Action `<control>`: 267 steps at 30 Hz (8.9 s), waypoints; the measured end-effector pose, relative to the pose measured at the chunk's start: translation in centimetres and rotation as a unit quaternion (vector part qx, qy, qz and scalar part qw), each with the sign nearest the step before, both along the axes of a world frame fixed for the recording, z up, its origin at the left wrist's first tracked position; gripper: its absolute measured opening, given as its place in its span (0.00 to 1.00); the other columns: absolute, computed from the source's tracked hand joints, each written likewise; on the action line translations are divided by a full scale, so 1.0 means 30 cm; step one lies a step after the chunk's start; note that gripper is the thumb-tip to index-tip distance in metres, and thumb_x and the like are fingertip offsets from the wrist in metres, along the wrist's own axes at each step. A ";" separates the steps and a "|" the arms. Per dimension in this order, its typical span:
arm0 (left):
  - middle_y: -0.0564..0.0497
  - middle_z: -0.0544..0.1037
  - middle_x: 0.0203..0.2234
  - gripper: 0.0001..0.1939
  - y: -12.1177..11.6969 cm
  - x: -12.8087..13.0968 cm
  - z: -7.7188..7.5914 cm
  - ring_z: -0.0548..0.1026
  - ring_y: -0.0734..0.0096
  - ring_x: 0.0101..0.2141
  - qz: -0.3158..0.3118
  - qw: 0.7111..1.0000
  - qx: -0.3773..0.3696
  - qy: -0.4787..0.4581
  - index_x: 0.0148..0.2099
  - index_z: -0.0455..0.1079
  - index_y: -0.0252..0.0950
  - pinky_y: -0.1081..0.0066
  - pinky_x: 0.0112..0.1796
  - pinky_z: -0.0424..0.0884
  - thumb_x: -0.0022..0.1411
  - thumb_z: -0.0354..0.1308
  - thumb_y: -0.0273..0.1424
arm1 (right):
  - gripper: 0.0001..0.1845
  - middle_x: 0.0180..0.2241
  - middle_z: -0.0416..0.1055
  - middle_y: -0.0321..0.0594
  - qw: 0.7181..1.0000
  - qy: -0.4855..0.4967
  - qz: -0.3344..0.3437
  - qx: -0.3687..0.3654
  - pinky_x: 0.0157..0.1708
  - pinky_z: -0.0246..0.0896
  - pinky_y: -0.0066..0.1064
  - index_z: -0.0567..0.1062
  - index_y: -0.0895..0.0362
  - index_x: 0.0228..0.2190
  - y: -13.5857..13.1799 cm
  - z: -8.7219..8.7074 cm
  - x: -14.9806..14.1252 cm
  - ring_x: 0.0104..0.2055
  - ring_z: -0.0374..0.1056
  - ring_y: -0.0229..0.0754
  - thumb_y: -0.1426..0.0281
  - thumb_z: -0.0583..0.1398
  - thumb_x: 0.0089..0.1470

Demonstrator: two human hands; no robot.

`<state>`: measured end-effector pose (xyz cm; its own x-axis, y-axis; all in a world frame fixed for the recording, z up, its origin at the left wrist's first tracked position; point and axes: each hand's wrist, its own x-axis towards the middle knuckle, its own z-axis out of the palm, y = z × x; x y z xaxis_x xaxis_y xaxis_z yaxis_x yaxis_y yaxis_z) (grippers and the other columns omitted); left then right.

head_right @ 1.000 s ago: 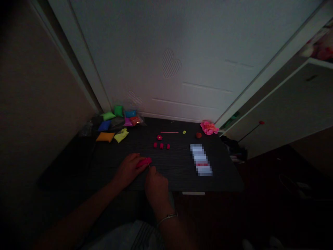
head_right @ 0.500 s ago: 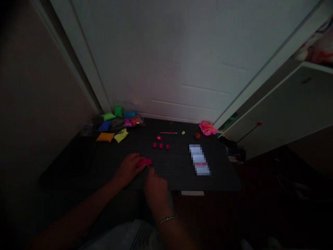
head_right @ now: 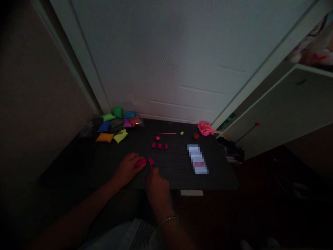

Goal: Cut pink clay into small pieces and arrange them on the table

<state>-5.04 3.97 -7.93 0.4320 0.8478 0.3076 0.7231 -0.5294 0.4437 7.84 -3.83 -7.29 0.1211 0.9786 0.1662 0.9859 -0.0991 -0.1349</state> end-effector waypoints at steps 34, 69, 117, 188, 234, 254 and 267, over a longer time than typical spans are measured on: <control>0.49 0.77 0.29 0.05 0.005 0.003 0.181 0.75 0.74 0.31 0.108 0.581 -0.599 -0.541 0.32 0.69 0.34 0.73 0.32 0.72 0.57 0.54 0.30 | 0.08 0.34 0.66 0.42 0.972 0.161 0.039 0.168 0.39 0.56 0.33 0.73 0.57 0.31 0.032 0.034 0.168 0.39 0.61 0.41 0.71 0.54 0.53; 0.50 0.74 0.31 0.17 -0.115 0.054 0.164 0.73 0.74 0.31 0.041 0.587 -0.575 -0.568 0.40 0.67 0.34 0.71 0.35 0.69 0.46 0.64 0.27 | 0.20 0.47 0.63 0.39 0.894 0.419 0.129 0.096 0.48 0.55 0.40 0.71 0.46 0.43 0.047 0.081 0.061 0.50 0.58 0.44 0.71 0.61 0.45; 0.44 0.70 0.44 0.21 -0.006 -0.027 0.017 0.65 0.56 0.47 0.012 0.998 -0.063 -0.021 0.48 0.68 0.37 0.59 0.48 0.59 0.53 0.55 0.41 | 0.22 0.41 0.65 0.42 0.994 0.035 0.014 -0.099 0.29 0.55 0.29 0.67 0.49 0.47 0.313 0.140 0.385 0.39 0.66 0.44 0.62 0.58 0.48; 0.50 0.75 0.35 0.10 -0.045 -0.004 -0.002 0.71 0.68 0.37 0.015 0.999 0.020 -0.040 0.42 0.70 0.37 0.66 0.40 0.67 0.58 0.52 0.32 | 0.14 0.32 0.71 0.43 0.981 0.156 0.048 0.106 0.33 0.60 0.28 0.71 0.59 0.39 -0.008 0.033 0.049 0.33 0.67 0.38 0.71 0.47 0.58; 0.50 0.76 0.38 0.11 -0.047 0.007 -0.019 0.73 0.69 0.39 -0.006 0.999 0.034 -0.042 0.43 0.70 0.37 0.67 0.41 0.70 0.60 0.49 0.30 | 0.07 0.25 0.70 0.37 0.991 0.044 0.114 -0.045 0.23 0.53 0.24 0.67 0.58 0.29 0.027 0.047 0.048 0.27 0.68 0.36 0.73 0.50 0.56; 0.49 0.76 0.37 0.11 -0.046 0.007 -0.018 0.74 0.69 0.38 -0.009 0.998 0.046 -0.041 0.42 0.70 0.38 0.67 0.39 0.70 0.61 0.48 0.30 | 0.07 0.28 0.71 0.40 0.987 0.025 0.137 -0.086 0.25 0.56 0.25 0.66 0.59 0.30 0.041 0.048 0.039 0.29 0.69 0.38 0.75 0.49 0.56; 0.50 0.76 0.38 0.11 -0.047 0.007 -0.023 0.73 0.68 0.39 -0.004 0.999 0.030 -0.033 0.42 0.70 0.37 0.67 0.41 0.69 0.61 0.48 0.30 | 0.08 0.29 0.72 0.42 0.983 0.001 0.145 -0.116 0.26 0.57 0.26 0.67 0.59 0.31 0.058 0.077 0.028 0.29 0.69 0.39 0.77 0.48 0.55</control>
<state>-4.84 2.56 -8.62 0.4161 0.8236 0.3855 0.6891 -0.5622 0.4573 8.69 -2.09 -4.98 -0.1684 0.9836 -0.0647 0.9770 0.1578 -0.1430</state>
